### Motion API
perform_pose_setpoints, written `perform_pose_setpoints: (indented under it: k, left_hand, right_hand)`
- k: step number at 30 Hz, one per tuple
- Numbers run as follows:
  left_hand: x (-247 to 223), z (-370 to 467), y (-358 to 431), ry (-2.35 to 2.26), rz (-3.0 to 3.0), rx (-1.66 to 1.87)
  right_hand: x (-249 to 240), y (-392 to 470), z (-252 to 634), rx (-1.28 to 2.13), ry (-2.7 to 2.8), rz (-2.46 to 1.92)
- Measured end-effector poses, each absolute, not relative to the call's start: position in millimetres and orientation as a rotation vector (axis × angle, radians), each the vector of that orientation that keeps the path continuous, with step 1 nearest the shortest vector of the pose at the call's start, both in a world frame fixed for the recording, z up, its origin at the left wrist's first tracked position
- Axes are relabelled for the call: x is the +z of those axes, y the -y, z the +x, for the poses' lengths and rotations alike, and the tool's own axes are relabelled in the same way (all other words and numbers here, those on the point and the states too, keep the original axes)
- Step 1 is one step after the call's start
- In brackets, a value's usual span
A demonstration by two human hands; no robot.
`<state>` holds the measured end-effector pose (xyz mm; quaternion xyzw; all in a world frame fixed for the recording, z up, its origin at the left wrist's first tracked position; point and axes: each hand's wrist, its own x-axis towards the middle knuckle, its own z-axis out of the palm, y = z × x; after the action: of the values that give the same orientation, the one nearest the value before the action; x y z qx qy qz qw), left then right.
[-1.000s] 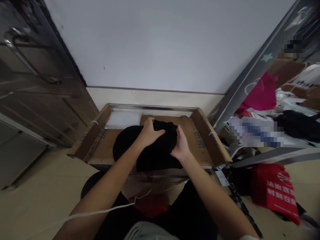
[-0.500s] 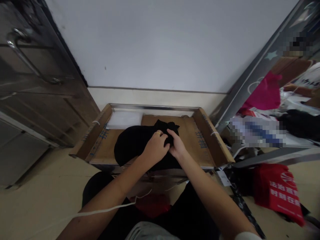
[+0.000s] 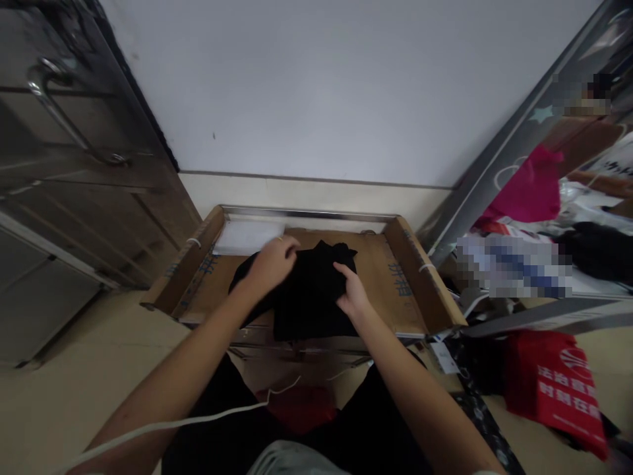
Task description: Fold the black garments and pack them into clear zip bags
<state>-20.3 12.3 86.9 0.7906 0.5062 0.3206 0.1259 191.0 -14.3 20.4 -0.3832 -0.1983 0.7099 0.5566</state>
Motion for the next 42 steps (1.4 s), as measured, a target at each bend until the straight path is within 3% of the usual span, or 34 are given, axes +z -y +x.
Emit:
perform_pose_setpoints:
  k: [5,10,20,31,42]
  left_hand:
    - [78,-116,-74,-2.043,2.511,0.222]
    - [69,-146,-78,-2.009,2.654,-0.216]
    - [69,-149,-80,-1.887,2.713,-0.135]
    - [70,-141,-67,-1.862,2.879,-0.320]
    - [135,-113,-54,-2.274,2.741,0.166]
  right_hand:
    - [24,19,192,1.708,0.341,-0.845]
    - [26,19,191,1.750,0.270,-0.830]
    - [20,18,193,1.741,0.307,-0.871]
    - [24,21,192,1.751,0.277,-0.900]
    - [29,23,189,1.748,0.284,-0.894]
